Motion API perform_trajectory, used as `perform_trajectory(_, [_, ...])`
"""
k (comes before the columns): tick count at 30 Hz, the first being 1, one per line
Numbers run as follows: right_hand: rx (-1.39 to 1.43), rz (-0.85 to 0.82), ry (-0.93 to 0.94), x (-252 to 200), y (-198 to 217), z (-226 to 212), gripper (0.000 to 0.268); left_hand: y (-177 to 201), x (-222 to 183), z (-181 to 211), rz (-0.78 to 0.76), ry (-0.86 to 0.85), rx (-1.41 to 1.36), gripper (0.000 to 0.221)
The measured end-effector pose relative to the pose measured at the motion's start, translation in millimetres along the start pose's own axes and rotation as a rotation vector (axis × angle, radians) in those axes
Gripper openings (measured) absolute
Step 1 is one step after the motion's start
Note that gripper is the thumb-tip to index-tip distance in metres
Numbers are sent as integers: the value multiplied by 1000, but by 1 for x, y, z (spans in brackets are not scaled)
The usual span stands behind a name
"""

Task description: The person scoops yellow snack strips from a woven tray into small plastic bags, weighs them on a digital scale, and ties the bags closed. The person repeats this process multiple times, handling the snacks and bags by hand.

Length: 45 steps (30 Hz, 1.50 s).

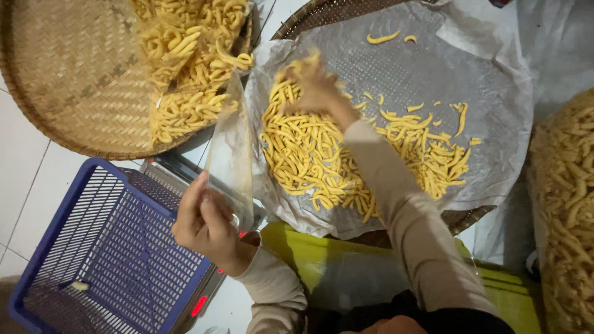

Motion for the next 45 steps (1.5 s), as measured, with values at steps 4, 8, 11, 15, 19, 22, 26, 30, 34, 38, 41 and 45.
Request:
perform_trajectory(4, [-153, -169, 123, -50, -41, -67, 113, -4, 0, 7, -27, 11, 138, 31])
perform_trajectory(8, [-88, -43, 159, -87, -52, -56, 108, -20, 4, 10, -101, 63, 187, 32])
perform_trajectory(11, [138, 78, 156, -121, -47, -29, 100, -41, -1, 7, -192, 188, 86, 32])
perform_trajectory(15, [251, 55, -76, -172, -63, 20, 84, -75, -16, 11, -336, 236, 36, 32])
perform_trajectory(19, [478, 370, -8, -213, -44, 58, 63, -107, -26, 16, -416, 57, 145, 34])
perform_trajectory(22, [725, 292, -157, -235, -35, 84, 51, -125, -38, 13, -430, -92, 291, 26])
perform_trajectory(26, [911, 287, -107, -274, 30, 67, 44, -150, -59, -10, -510, -55, 333, 19])
perform_trajectory(30, [1044, 398, 61, -319, 106, 34, 41, -169, -77, -26, -536, 33, 255, 22])
perform_trajectory(34, [1097, 416, 43, -323, 112, 17, 42, -193, -94, -51, -651, 183, 26, 28])
perform_trajectory(38, [514, 570, 193, -332, 121, -14, 55, -191, -89, -51, -613, -12, 0, 28])
perform_trajectory(41, [436, 445, 262, -342, 114, -28, 76, -192, -92, -83, -704, 366, -51, 31])
perform_trajectory(45, [441, 601, 70, -346, 109, 17, 70, -179, -78, -65, -654, 304, -76, 29])
Point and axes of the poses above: each hand's wrist, its own x-axis towards the middle knuckle, its own y-axis out of the back of the hand, z = x × y, the point moved 10 cm from there along x, towards the middle knuckle, and after that the axes turned 9 degrees about -x, right-handed, at the moved point
